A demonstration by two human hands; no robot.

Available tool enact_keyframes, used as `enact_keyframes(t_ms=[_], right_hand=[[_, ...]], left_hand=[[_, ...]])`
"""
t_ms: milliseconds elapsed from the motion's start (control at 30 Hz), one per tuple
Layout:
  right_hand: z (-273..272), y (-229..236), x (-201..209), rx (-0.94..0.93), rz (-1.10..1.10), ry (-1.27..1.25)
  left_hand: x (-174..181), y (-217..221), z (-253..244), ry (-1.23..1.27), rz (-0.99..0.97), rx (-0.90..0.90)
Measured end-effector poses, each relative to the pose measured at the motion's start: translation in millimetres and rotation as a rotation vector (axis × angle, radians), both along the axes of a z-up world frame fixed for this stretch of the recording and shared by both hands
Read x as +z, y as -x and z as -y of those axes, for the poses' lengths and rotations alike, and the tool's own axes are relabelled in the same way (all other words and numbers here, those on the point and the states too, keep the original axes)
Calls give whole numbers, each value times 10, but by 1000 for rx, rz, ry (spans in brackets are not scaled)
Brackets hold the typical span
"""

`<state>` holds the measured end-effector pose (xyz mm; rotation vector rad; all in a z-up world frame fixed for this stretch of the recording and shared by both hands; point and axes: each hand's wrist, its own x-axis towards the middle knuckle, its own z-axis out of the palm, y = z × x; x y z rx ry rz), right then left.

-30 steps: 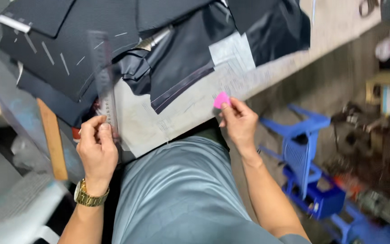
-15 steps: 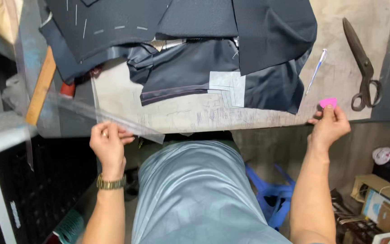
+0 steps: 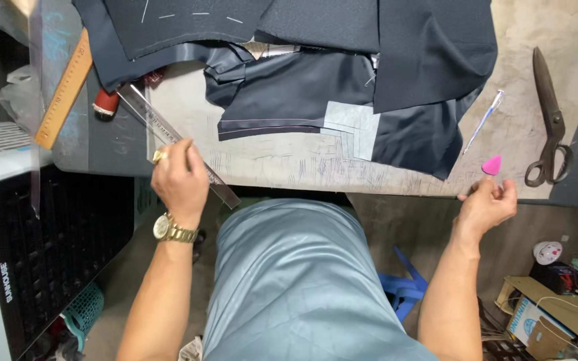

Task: The person marks lines on a piece of fabric using a ruler and chalk, handles various pattern pieces, and prepares a needle and thread.

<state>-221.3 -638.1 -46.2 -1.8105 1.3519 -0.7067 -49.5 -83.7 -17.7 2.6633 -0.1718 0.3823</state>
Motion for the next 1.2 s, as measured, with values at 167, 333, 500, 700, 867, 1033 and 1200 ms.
enact_keyframes(t_ms=[167, 333, 500, 700, 867, 1033, 1200], right_hand=[[-423, -268, 266, 113, -1, 99], [-1298, -758, 414, 432, -144, 381], [-2430, -1288, 392, 976, 120, 303], [-2752, -1425, 205, 1300, 1, 486], [-2611, -1301, 200, 1256, -86, 483], [-2446, -1229, 167, 1148, -73, 500], [-2376, -1194, 219, 1053, -57, 483]], left_hand=[[97, -226, 120, -11, 34, -103], [-88, -367, 62, 3, 13, -245], [1, -447, 186, -130, -110, -470], [-186, -366, 176, -144, -172, -513], [-239, -324, 153, -124, -137, -489], [-268, -359, 145, -102, -153, -422], [-174, -409, 220, -153, -203, -481]])
